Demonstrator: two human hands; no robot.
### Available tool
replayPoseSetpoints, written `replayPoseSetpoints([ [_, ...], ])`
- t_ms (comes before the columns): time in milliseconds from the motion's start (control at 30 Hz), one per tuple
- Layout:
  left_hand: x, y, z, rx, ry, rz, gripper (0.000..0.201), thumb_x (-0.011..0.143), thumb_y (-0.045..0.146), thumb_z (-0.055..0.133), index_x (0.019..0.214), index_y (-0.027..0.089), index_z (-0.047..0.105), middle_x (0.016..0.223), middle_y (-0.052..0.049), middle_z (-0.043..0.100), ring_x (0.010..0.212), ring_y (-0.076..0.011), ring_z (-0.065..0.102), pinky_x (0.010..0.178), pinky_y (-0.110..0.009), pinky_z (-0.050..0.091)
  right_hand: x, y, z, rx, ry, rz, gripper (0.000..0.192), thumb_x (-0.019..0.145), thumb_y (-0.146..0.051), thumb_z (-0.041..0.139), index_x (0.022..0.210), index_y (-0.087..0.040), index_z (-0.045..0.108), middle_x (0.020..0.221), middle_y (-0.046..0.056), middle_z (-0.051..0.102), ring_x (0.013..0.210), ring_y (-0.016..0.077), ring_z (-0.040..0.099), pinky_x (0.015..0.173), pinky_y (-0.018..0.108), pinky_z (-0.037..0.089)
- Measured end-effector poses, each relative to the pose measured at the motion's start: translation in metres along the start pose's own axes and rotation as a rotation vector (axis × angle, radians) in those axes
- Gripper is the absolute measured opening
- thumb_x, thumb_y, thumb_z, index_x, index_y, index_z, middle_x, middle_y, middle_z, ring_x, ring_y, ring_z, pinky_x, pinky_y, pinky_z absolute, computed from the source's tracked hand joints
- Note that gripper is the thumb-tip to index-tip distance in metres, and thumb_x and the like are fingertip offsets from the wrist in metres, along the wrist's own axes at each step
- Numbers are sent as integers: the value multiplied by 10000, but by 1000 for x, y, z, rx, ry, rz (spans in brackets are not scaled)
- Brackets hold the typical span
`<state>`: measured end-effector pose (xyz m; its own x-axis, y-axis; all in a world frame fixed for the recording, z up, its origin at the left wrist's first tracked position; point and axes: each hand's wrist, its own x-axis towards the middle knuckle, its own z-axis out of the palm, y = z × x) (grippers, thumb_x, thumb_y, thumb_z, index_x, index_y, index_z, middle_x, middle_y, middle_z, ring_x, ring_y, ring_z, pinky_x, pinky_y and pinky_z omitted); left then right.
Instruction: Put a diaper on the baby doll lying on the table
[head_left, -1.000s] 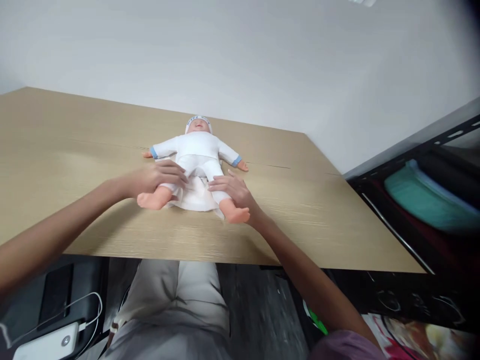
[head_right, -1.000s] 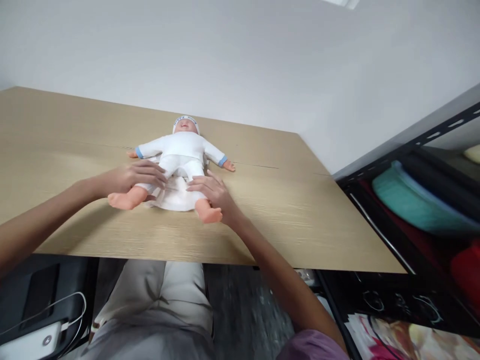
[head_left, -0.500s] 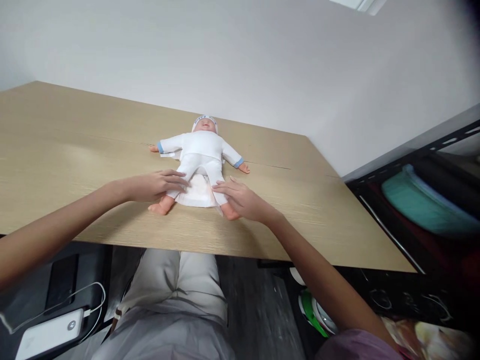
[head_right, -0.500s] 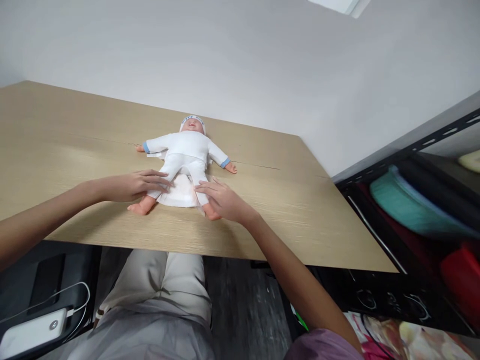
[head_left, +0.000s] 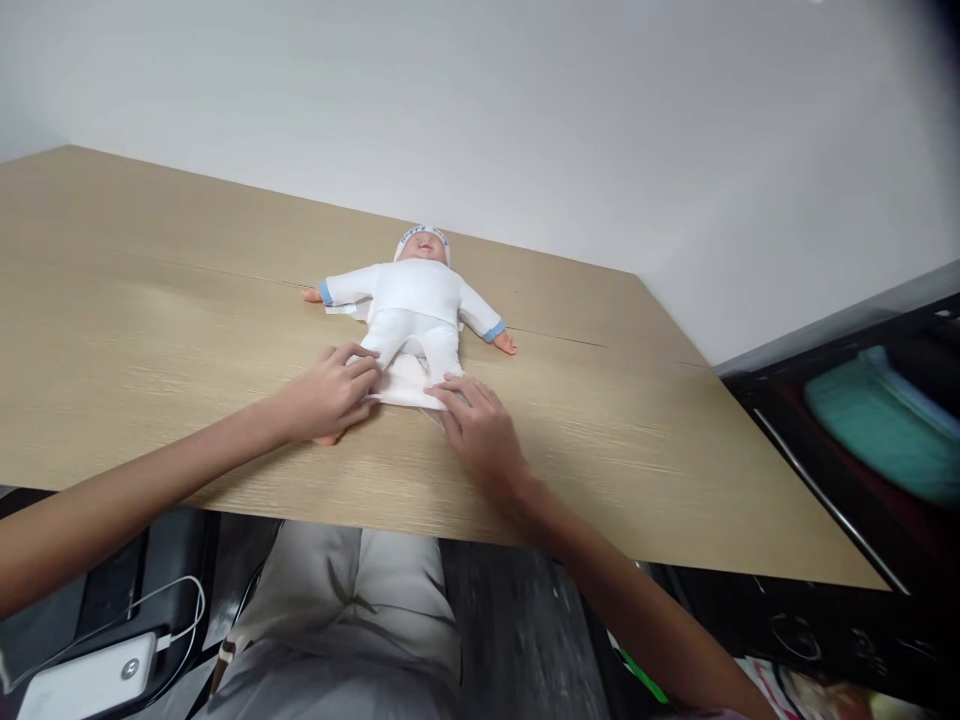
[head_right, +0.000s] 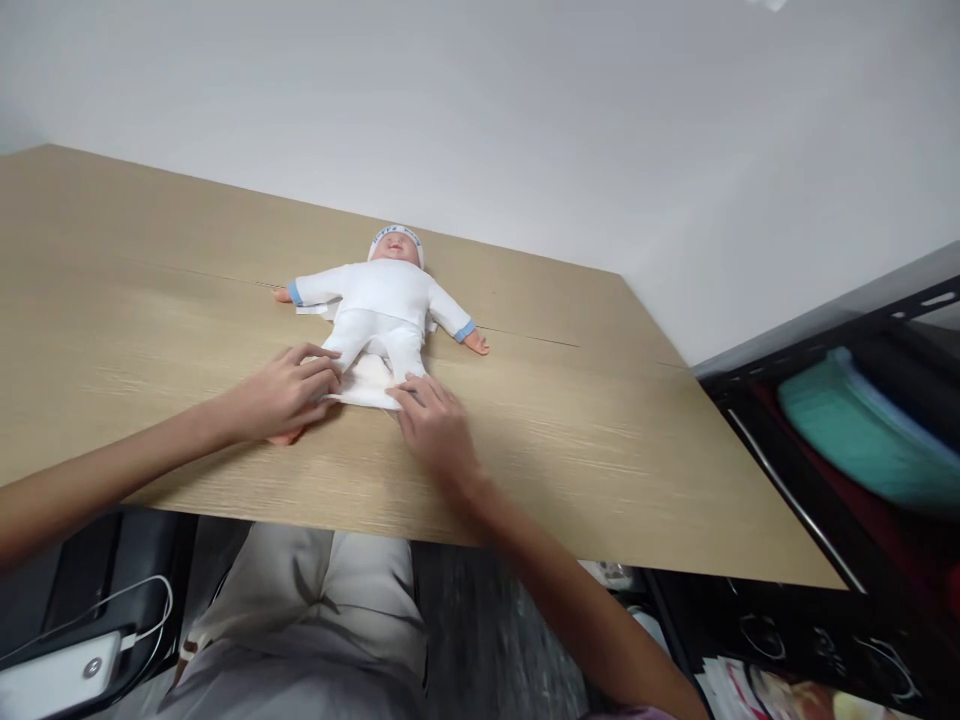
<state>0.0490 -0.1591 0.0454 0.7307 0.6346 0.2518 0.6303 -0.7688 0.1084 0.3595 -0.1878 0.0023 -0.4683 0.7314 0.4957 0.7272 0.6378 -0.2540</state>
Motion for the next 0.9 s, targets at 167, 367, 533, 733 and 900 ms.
replayPoseSetpoints([
  [167, 28, -16, -24, -271, 173, -149, 298, 1156, 458, 496, 1129, 222, 676, 1087, -100, 774, 1014, -295, 715, 924, -435, 557, 38, 9, -12, 204, 132, 95, 215, 1120, -232, 526, 1100, -260, 739, 1063, 99, 756, 1027, 313, 719, 948, 461, 613],
  [367, 98, -61, -45, -491, 306, -266, 308, 1108, 510, 537, 1116, 221, 643, 1141, -81, 746, 1071, -276, 682, 960, -403, 518, 110, 47, -9, 337, 325, 214, 198, 1096, -337, 528, 965, -255, 653, 1029, 75, 705, 1028, 285, 679, 1001, 440, 573],
  [533, 146, -108, -16, -684, 229, -491, 234, 1050, 472, 609, 1061, 238, 609, 873, -12, 641, 834, -219, 590, 792, -336, 451, 167, 93, 20, 594, 148, 571, 230, 1063, -400, 553, 912, -250, 642, 957, 40, 729, 968, 260, 671, 958, 417, 588],
  [733, 152, -123, 17, -927, 269, -515, 310, 969, 530, 711, 975, 230, 633, 899, -13, 638, 841, -199, 578, 785, -311, 442, 175, 115, 37, 741, 69, 619, 256, 1024, -446, 614, 869, -243, 639, 985, 44, 773, 1052, 252, 691, 963, 375, 596],
  [900, 135, -116, 20, -1049, 199, -525, 421, 979, 636, 765, 1018, 223, 689, 878, -14, 656, 770, -182, 599, 714, -313, 430, 151, 116, 33, 696, 3, 519, 433, 1064, -654, 588, 955, -243, 671, 1049, 59, 788, 1069, 264, 711, 984, 392, 608],
])
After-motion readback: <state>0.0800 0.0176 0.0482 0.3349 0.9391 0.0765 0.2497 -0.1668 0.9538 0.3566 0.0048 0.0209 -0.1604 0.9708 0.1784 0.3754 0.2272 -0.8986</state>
